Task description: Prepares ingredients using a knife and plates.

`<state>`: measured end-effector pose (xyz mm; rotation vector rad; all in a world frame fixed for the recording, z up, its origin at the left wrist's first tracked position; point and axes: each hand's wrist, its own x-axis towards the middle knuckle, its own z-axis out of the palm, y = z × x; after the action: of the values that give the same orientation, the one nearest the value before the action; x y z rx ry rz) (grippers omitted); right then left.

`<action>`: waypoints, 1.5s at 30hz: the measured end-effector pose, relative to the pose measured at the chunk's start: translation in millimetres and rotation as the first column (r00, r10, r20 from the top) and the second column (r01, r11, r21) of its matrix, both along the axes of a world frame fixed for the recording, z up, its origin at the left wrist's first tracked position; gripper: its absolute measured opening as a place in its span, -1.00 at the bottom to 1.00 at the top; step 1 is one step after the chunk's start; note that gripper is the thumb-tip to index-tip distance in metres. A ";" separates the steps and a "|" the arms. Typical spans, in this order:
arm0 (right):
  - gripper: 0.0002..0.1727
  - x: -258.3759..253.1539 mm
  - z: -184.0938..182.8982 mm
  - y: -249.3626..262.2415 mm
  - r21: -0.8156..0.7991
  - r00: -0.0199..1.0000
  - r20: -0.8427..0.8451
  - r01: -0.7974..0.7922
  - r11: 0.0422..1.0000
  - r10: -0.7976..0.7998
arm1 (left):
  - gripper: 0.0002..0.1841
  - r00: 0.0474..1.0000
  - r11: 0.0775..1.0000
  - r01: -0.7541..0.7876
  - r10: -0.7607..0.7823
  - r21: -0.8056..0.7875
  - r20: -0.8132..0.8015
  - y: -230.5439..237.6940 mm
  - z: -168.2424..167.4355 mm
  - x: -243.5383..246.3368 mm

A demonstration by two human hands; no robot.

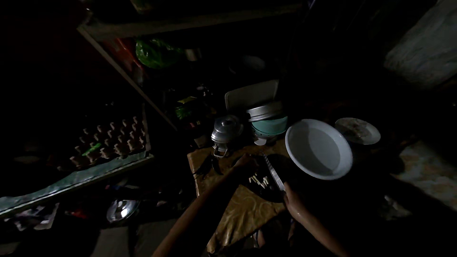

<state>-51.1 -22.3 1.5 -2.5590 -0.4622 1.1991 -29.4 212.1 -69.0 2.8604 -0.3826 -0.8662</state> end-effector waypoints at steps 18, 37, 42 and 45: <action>-0.48 -34.8 -35.3 24.0 0.008 0.973 -0.157 -0.167 0.986 0.166 | -0.64 0.559 0.582 -0.656 0.802 -0.480 0.210 28.5 -13.0 -73.3; -0.46 -28.3 -19.7 28.4 -0.081 0.977 -0.086 -0.201 0.976 0.194 | -0.66 0.521 0.514 -0.753 0.847 -0.411 0.105 -12.2 -31.5 -108.3; -0.49 -32.8 -19.5 34.7 -0.149 0.963 -0.080 -0.266 0.952 0.256 | -0.70 0.511 0.507 -0.772 0.854 -0.383 0.100 -17.2 -28.9 -104.3; -0.48 -34.8 -23.4 36.1 -0.185 0.958 -0.080 -0.286 0.940 0.275 | -0.68 0.513 0.501 -0.777 0.855 -0.380 0.079 -15.2 -30.5 -104.7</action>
<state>-85.9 13.9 -21.9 -2.6829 -0.7538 1.4718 -134.1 196.9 -99.5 2.3673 0.7670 -0.1937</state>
